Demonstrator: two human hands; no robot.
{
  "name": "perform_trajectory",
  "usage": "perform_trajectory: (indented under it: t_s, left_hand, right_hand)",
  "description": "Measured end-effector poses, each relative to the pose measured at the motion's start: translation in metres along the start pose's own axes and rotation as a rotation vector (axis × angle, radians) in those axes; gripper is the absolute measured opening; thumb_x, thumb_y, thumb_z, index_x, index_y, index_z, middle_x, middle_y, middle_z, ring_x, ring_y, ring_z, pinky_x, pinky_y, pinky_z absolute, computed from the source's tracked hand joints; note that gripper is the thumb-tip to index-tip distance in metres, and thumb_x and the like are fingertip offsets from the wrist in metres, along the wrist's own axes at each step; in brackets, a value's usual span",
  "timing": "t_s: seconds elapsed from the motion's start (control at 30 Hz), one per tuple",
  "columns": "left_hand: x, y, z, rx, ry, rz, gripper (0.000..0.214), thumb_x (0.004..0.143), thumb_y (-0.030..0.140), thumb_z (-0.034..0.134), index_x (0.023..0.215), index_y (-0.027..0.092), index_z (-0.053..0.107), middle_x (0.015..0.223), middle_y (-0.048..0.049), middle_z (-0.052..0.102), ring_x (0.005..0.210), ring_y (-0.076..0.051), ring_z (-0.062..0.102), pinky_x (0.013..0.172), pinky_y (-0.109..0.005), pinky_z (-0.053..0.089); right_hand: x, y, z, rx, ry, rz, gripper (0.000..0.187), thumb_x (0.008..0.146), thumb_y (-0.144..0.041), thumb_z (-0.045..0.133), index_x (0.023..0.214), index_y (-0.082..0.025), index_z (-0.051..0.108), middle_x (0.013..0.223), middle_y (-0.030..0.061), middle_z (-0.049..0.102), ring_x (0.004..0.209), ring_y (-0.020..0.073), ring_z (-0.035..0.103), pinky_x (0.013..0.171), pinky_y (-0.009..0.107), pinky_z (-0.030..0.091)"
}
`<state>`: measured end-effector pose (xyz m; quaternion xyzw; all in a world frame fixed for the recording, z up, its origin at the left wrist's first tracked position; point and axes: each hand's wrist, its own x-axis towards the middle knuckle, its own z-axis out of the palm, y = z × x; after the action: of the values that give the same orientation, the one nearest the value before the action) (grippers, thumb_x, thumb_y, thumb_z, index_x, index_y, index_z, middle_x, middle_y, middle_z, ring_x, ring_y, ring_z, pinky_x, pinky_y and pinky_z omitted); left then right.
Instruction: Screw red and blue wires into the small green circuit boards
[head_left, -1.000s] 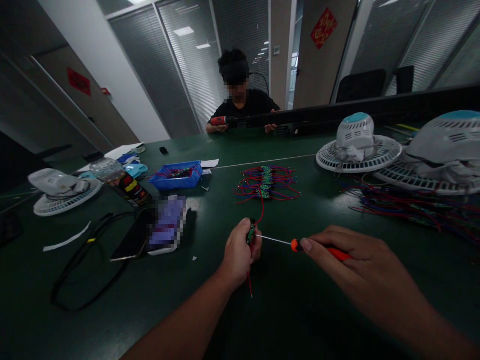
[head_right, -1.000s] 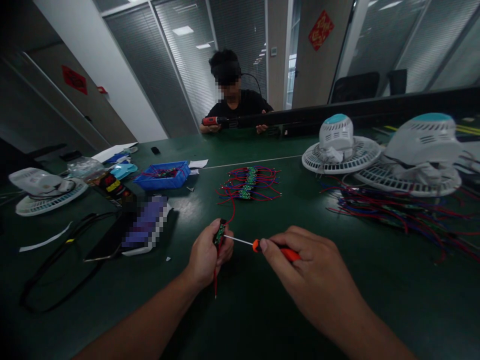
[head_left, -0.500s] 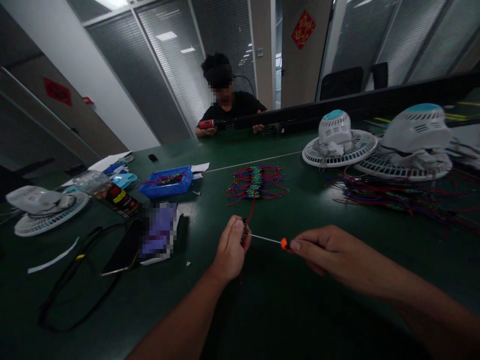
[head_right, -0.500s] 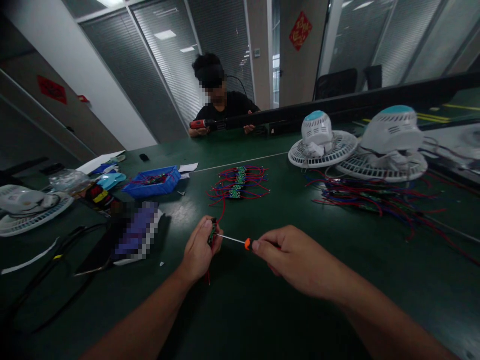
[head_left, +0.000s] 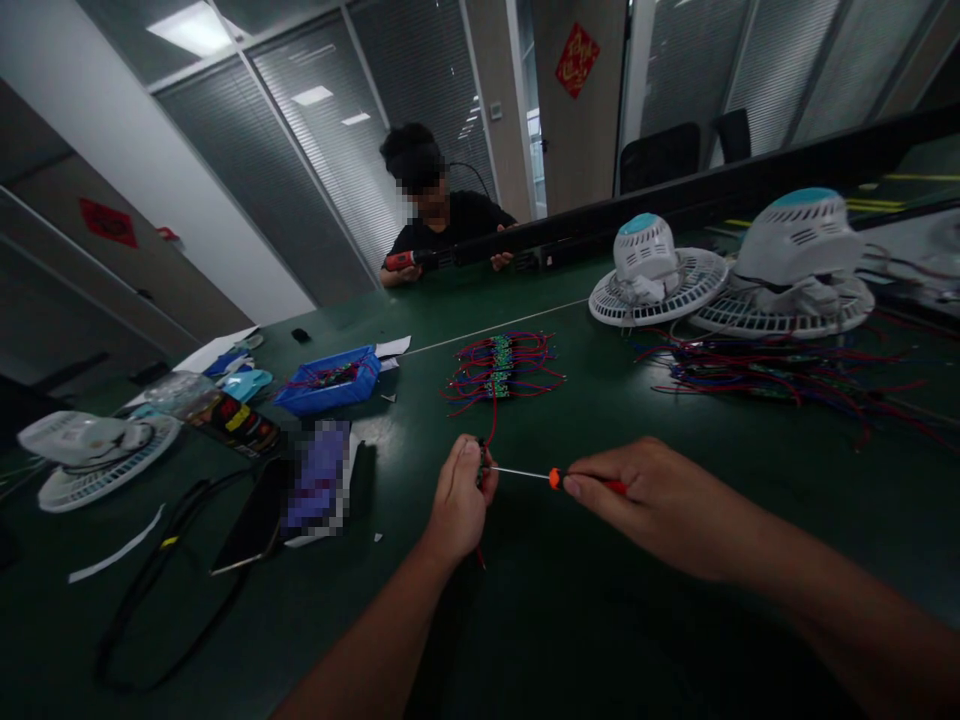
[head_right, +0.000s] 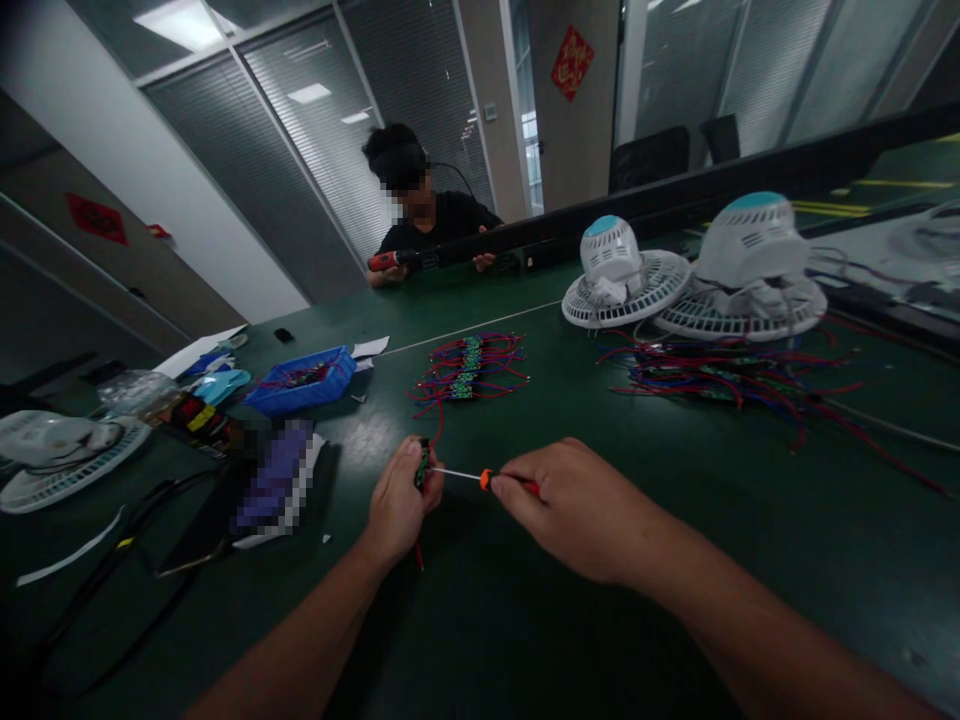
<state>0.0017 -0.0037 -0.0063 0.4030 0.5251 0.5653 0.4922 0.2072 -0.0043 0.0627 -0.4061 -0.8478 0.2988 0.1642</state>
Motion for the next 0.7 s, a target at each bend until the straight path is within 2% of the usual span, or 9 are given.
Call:
perform_trajectory:
  t_s: [0.17,0.27,0.33,0.4,0.47,0.57,0.63,0.7]
  left_hand:
    - [0.002,-0.001,0.001,-0.042,0.028,-0.034,0.035,0.077,0.052,0.060,0.074,0.019,0.048,0.055,0.0068,0.042,0.043,-0.006,0.040,0.040,-0.015,0.033]
    - [0.003,-0.003,0.000,-0.075,0.035,-0.052,0.036,0.077,0.053,0.058,0.073,0.019,0.048,0.053,0.0072,0.041,0.041,-0.006,0.039,0.038,-0.015,0.031]
    - [0.004,-0.004,0.000,-0.091,0.043,-0.056,0.036,0.078,0.054,0.057,0.074,0.019,0.047,0.052,0.0076,0.040,0.039,-0.006,0.037,0.037,-0.015,0.029]
    - [0.005,-0.005,0.001,-0.101,0.052,-0.055,0.036,0.078,0.054,0.056,0.074,0.019,0.047,0.051,0.0079,0.040,0.038,-0.006,0.036,0.037,-0.015,0.028]
    - [0.005,-0.005,0.003,-0.098,0.056,-0.047,0.035,0.078,0.053,0.055,0.074,0.019,0.047,0.051,0.0080,0.039,0.037,-0.006,0.035,0.037,-0.016,0.028]
    - [0.005,-0.005,0.004,-0.079,0.055,-0.029,0.033,0.080,0.052,0.053,0.073,0.020,0.046,0.050,0.0084,0.038,0.036,-0.006,0.033,0.037,-0.017,0.028]
    - [0.006,-0.005,0.004,-0.065,0.054,-0.022,0.032,0.082,0.050,0.050,0.073,0.020,0.045,0.048,0.0088,0.037,0.035,-0.006,0.032,0.037,-0.017,0.028]
    - [0.007,-0.007,0.003,-0.052,0.050,-0.020,0.030,0.084,0.049,0.047,0.072,0.021,0.045,0.047,0.0089,0.036,0.035,-0.006,0.031,0.036,-0.017,0.028]
  right_hand:
    - [-0.001,0.003,0.003,-0.114,0.079,-0.121,0.032,0.093,-0.027,0.040,0.075,-0.019,0.065,0.062,-0.0010,0.058,0.056,0.0122,0.051,0.056,0.027,0.034]
    - [-0.001,0.002,0.006,-0.094,0.145,-0.158,0.030,0.092,-0.026,0.042,0.087,-0.019,0.070,0.068,0.0015,0.065,0.060,0.0136,0.056,0.059,0.028,0.037]
    - [-0.001,-0.001,0.008,0.018,0.184,-0.058,0.026,0.089,-0.029,0.047,0.094,-0.019,0.071,0.069,0.0015,0.067,0.057,0.0134,0.057,0.055,0.028,0.038]
    - [0.000,-0.004,0.010,0.244,0.233,0.115,0.027,0.084,-0.036,0.054,0.100,-0.019,0.069,0.071,0.0020,0.068,0.054,0.0133,0.057,0.051,0.027,0.040]
    - [0.000,-0.008,0.013,0.533,0.283,0.249,0.033,0.081,-0.043,0.057,0.099,-0.017,0.067,0.072,0.0038,0.069,0.053,0.0138,0.059,0.048,0.026,0.043]
    - [0.002,-0.010,0.015,0.849,0.320,0.337,0.043,0.083,-0.055,0.051,0.093,-0.015,0.065,0.070,0.0064,0.069,0.052,0.0142,0.060,0.045,0.025,0.045]
    - [0.003,-0.009,0.014,0.863,0.268,0.411,0.054,0.084,-0.063,0.043,0.094,-0.014,0.064,0.068,0.0078,0.070,0.048,0.0134,0.059,0.041,0.024,0.041]
    - [0.004,-0.007,0.012,0.787,0.150,0.491,0.061,0.084,-0.067,0.038,0.090,-0.012,0.064,0.061,0.0083,0.068,0.042,0.0115,0.055,0.037,0.021,0.036]
